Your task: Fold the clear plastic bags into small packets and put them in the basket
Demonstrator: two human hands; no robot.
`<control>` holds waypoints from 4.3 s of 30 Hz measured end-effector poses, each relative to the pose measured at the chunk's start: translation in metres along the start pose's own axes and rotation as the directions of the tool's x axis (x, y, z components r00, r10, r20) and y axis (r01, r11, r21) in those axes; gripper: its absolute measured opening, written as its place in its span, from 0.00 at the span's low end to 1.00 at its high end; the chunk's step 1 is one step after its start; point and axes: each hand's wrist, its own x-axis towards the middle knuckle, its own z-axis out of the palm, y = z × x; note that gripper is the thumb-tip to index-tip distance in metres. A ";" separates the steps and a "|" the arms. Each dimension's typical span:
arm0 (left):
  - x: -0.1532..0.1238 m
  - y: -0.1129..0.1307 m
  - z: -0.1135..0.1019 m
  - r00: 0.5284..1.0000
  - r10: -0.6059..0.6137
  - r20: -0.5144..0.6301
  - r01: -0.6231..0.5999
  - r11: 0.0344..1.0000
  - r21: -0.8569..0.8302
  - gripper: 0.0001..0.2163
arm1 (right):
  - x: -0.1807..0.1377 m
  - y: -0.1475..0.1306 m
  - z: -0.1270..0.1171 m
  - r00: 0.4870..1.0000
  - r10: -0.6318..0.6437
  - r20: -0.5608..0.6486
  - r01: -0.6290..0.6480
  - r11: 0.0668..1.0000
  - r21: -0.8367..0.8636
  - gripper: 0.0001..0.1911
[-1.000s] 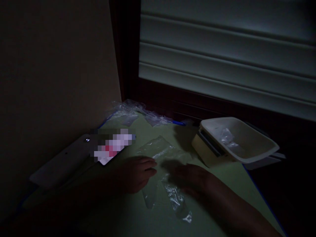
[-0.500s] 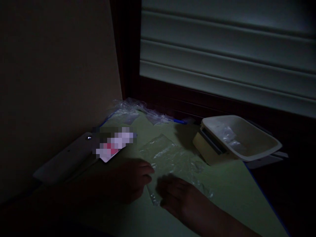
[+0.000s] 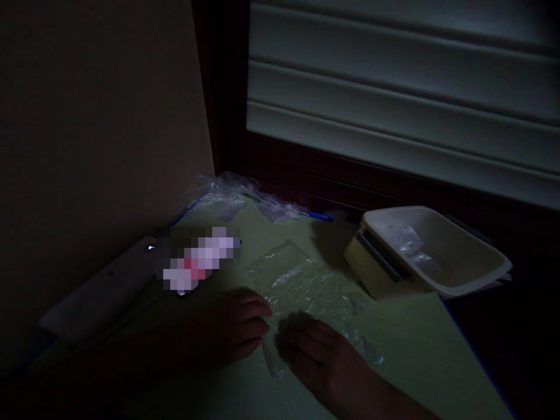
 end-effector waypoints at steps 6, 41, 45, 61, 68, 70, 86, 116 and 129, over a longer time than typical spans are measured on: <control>-0.002 -0.002 0.007 0.995 0.070 -0.067 -0.059 0.987 0.152 0.01 | 0.005 0.000 -0.012 1.000 0.030 0.002 -0.030 0.997 0.069 0.10; 0.008 0.010 0.001 0.963 -0.171 -0.210 0.176 0.984 0.009 0.11 | 0.003 0.006 -0.003 0.953 0.261 -0.154 -0.272 0.961 -0.050 0.07; 0.007 0.006 0.007 0.962 -0.157 -0.225 0.191 0.972 0.138 0.07 | 0.007 0.003 -0.003 0.992 0.113 -0.049 -0.119 0.984 -0.130 0.12; 0.005 0.010 0.004 0.999 0.014 -0.045 0.003 0.934 0.356 0.05 | 0.006 -0.001 -0.008 0.977 0.166 0.133 -0.146 0.978 -0.152 0.17; 0.003 0.003 0.006 0.996 0.006 -0.093 0.027 0.937 0.349 0.06 | 0.006 0.001 -0.014 0.969 0.192 0.155 -0.175 0.977 -0.120 0.17; 0.002 0.003 0.006 0.996 -0.006 -0.092 0.036 0.944 0.329 0.05 | 0.005 0.002 -0.016 0.970 0.193 0.151 -0.177 0.978 -0.113 0.16; 0.007 0.021 0.004 0.998 0.011 -0.063 -0.005 0.996 0.088 0.08 | 0.001 -0.012 -0.044 0.911 0.198 0.361 -0.235 0.970 0.061 0.15; 0.007 0.019 0.004 0.998 0.058 -0.033 -0.052 0.985 0.165 0.04 | 0.001 -0.015 -0.035 0.957 0.206 0.206 -0.258 0.928 0.269 0.09; 0.006 0.017 0.008 0.997 0.065 -0.051 -0.054 0.982 0.183 0.05 | -0.002 0.024 -0.022 0.675 0.706 0.213 -0.680 0.484 0.551 0.08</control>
